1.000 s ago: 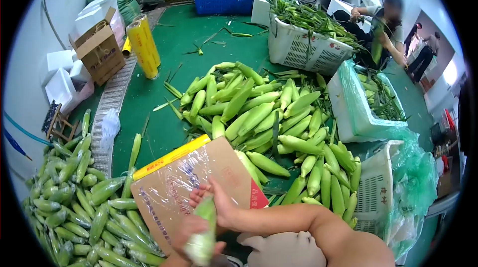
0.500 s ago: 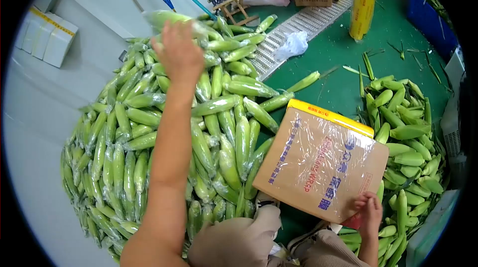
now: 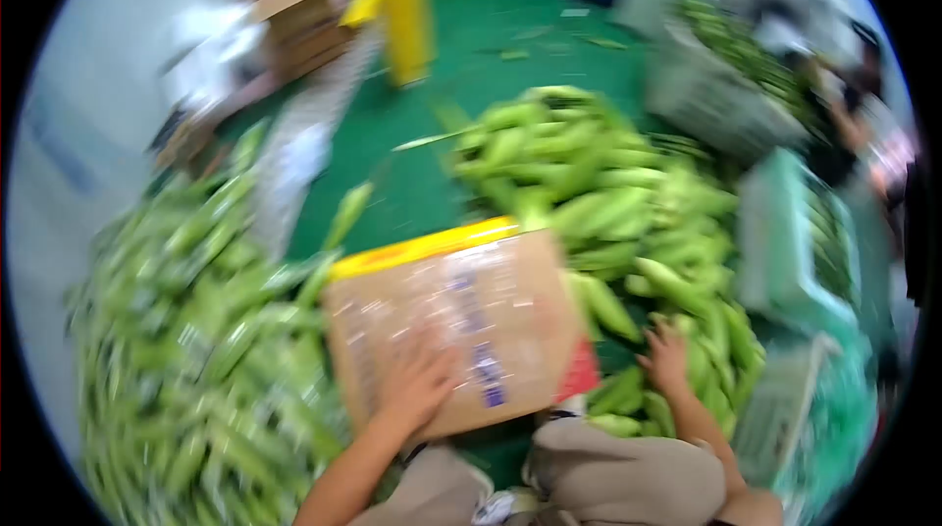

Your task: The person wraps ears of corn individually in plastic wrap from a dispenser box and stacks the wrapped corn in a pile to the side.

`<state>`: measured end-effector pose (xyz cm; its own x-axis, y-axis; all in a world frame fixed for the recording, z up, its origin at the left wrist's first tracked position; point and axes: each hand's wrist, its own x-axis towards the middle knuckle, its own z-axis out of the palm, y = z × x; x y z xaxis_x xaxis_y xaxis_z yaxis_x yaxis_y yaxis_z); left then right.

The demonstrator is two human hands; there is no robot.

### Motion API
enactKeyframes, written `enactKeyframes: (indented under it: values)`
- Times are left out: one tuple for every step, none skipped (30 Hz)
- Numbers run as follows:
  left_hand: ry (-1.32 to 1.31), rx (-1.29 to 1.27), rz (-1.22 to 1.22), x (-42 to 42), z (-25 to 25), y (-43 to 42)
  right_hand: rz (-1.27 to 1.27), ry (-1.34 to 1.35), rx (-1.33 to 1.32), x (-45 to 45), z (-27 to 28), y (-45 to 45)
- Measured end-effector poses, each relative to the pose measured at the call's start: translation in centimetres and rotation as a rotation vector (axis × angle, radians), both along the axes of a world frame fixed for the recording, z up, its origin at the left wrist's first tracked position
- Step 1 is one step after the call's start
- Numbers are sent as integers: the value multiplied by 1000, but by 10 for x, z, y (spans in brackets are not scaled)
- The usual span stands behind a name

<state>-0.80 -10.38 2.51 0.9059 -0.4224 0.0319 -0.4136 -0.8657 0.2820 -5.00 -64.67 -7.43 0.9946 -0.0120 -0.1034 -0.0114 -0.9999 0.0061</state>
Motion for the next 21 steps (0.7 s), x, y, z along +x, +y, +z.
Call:
enactKeyframes:
  values:
    - [157, -126, 109, -3, 3, -9, -108, -117, 142, 2, 11, 7]
    - [130, -30, 89, -7, 13, -12, -285, -214, 132, 5, 18, 15]
    - [93, 85, 105, -7, 16, -15, -423, -263, 121, 7, 2, 0]
    - [49, 77, 81, -4, 10, -12, -570, -174, 92, 15, 4, 3]
    - [13, 73, 69, -6, 6, -8, -604, -48, 42, 22, 10, 7]
    - [-22, 67, 74, -9, 2, -5, -619, 78, -7, 32, 17, 8]
    - [-66, 61, 58, -9, 1, -4, -650, 60, -30, 36, 2, 4]
    - [-63, 57, 55, -7, 1, -5, -678, 45, -57, 41, -19, -3]
    - [-49, 54, 59, -8, 5, -7, -699, 41, -87, 43, -32, -12]
    - [-33, 53, 71, -12, 6, -7, -727, -44, 97, 41, -28, -28]
    - [10, 42, 71, -12, 10, -8, -737, -111, 289, 38, -26, -47]
    - [76, 44, 89, -12, 18, -9, -737, -141, 488, 32, -27, -63]
    - [28, 60, 64, -6, 17, -9, -814, -197, 775, 31, -3, -59]
    - [17, 83, 44, -10, 12, -5, -978, -336, 1325, 24, 21, -53]
    - [68, 76, 66, -17, 18, -6, -1067, -498, 1773, 22, 59, -31]
    - [66, 58, 77, -9, 18, -7, -1048, -643, 2033, 18, 93, 3]
    - [63, 49, 102, -12, 18, -6, -942, -711, 2022, 17, 110, 32]
    - [42, 39, 103, -8, 19, -6, -835, -778, 2011, 18, 127, 62]
    - [24, 22, 90, -9, 20, -6, -764, -759, 2064, 21, 138, 81]
    - [23, 22, 103, -14, 18, -7, -649, -664, 2224, 25, 148, 95]
    - [1, 23, 101, -12, 15, -7, -678, -522, 2337, 40, 162, 108]
